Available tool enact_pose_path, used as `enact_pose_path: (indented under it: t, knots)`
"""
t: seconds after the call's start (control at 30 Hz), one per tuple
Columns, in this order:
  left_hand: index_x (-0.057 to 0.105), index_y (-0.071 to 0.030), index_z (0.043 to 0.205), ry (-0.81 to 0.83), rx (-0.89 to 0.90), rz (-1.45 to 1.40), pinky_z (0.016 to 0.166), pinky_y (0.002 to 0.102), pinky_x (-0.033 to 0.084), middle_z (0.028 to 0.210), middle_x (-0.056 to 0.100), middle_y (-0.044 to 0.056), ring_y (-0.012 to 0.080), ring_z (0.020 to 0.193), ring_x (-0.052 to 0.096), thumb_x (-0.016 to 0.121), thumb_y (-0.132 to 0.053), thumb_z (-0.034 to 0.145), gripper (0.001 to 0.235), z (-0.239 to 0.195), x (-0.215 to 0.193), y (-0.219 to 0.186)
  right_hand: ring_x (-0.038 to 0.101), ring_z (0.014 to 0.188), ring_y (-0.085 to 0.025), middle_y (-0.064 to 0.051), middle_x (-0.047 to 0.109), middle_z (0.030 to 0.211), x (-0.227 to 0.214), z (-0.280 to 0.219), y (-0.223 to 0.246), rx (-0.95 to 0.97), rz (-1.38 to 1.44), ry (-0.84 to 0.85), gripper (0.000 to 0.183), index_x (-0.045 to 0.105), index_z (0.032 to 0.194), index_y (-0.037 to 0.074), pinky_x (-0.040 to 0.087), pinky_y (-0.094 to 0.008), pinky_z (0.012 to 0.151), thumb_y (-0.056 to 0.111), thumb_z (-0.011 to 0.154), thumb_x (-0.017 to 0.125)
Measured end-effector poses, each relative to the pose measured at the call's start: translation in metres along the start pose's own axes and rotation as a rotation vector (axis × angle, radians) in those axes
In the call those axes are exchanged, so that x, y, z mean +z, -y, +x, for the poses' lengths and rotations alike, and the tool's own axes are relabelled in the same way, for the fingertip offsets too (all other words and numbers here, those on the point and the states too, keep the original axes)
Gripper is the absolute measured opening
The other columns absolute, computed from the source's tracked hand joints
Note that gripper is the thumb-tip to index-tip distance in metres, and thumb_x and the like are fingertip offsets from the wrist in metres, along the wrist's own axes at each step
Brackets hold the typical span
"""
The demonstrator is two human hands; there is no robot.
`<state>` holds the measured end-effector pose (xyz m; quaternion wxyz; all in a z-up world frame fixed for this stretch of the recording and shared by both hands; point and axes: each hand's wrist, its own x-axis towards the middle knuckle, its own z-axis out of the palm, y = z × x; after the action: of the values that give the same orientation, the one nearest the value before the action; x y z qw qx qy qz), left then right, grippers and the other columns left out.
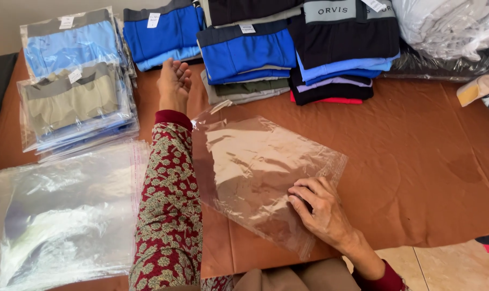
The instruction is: Packaging folded underwear into clear plastic adhesive bags and smoothing them out
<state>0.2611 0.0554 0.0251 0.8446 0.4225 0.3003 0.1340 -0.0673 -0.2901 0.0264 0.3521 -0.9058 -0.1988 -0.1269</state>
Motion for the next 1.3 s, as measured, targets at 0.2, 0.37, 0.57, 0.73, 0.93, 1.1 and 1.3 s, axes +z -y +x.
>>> enact_pose_path:
  t: [0.2,0.37,0.57,0.73,0.93,1.1,1.3]
  knots:
    - [0.054,0.010,0.133,0.024,-0.029,-0.142,0.063,0.024,0.059,0.118,0.071,0.024,0.0258,0.088,0.073,0.056,-0.026,0.095,0.053,0.039,0.010,-0.017,0.062,0.095,-0.023,-0.009,0.069,0.111,-0.004,0.049,0.012,-0.204,0.093,0.110,0.016,0.075,0.097,0.004,0.048,-0.035,0.091,0.014,0.085,0.071]
    - [0.042,0.012,0.144,0.028,-0.041,-0.283,0.068,0.027,0.062,0.137,0.061,0.032,0.0346,0.103,0.073,0.057,-0.025,0.094,0.064,0.064,0.017,-0.020,0.060,0.100,-0.021,-0.013,0.067,0.117,0.029,0.062,-0.002,-0.253,0.104,0.203,0.021,0.076,0.101,0.003,0.047,-0.037,0.094,0.019,0.091,0.067]
    - [0.045,0.014,0.136,-0.059,-0.072,-0.323,0.049,0.021,0.056,0.117,0.067,0.028,0.0271,0.077,0.073,0.067,-0.034,0.085,0.074,0.097,0.033,-0.022,0.061,0.099,-0.021,-0.011,0.067,0.114,0.037,0.067,-0.008,-0.207,0.116,0.212,0.018,0.076,0.099,0.002,0.049,-0.035,0.093,0.015,0.089,0.068]
    - [0.064,0.008,0.115,-0.149,0.015,-0.148,0.050,0.025,0.059,0.094,0.069,0.023,0.0259,0.068,0.069,0.075,-0.030,0.080,0.053,0.119,0.046,-0.017,0.060,0.093,-0.018,-0.008,0.067,0.112,0.032,0.074,-0.007,-0.198,0.139,0.162,0.015,0.075,0.097,0.002,0.052,-0.030,0.086,0.011,0.087,0.069]
    - [0.058,0.015,0.110,-0.071,0.198,-0.173,0.090,0.050,0.061,0.113,0.063,0.029,0.0391,0.098,0.067,0.065,-0.012,0.076,0.043,0.083,0.052,-0.030,0.060,0.091,-0.019,-0.010,0.068,0.110,0.028,0.075,-0.013,-0.201,0.113,0.144,0.014,0.076,0.095,0.000,0.052,-0.030,0.085,0.009,0.086,0.070]
    - [0.062,0.000,0.090,0.141,0.171,-0.281,0.083,0.049,0.057,0.089,0.061,0.016,0.0303,0.086,0.058,0.068,-0.016,0.074,0.024,0.044,0.019,-0.054,0.057,0.089,-0.019,-0.010,0.066,0.111,0.029,0.072,-0.014,-0.241,0.126,0.116,0.012,0.074,0.091,-0.001,0.048,-0.031,0.086,0.009,0.087,0.068]
    - [0.049,0.003,0.097,0.169,0.067,-0.291,0.080,0.056,0.068,0.083,0.055,0.014,0.0346,0.071,0.071,0.080,-0.008,0.068,0.043,-0.077,-0.020,-0.073,0.070,0.100,-0.033,-0.009,0.072,0.110,0.036,0.062,-0.032,-0.239,0.165,0.127,0.018,0.077,0.104,0.012,0.055,-0.044,0.085,0.022,0.096,0.065]
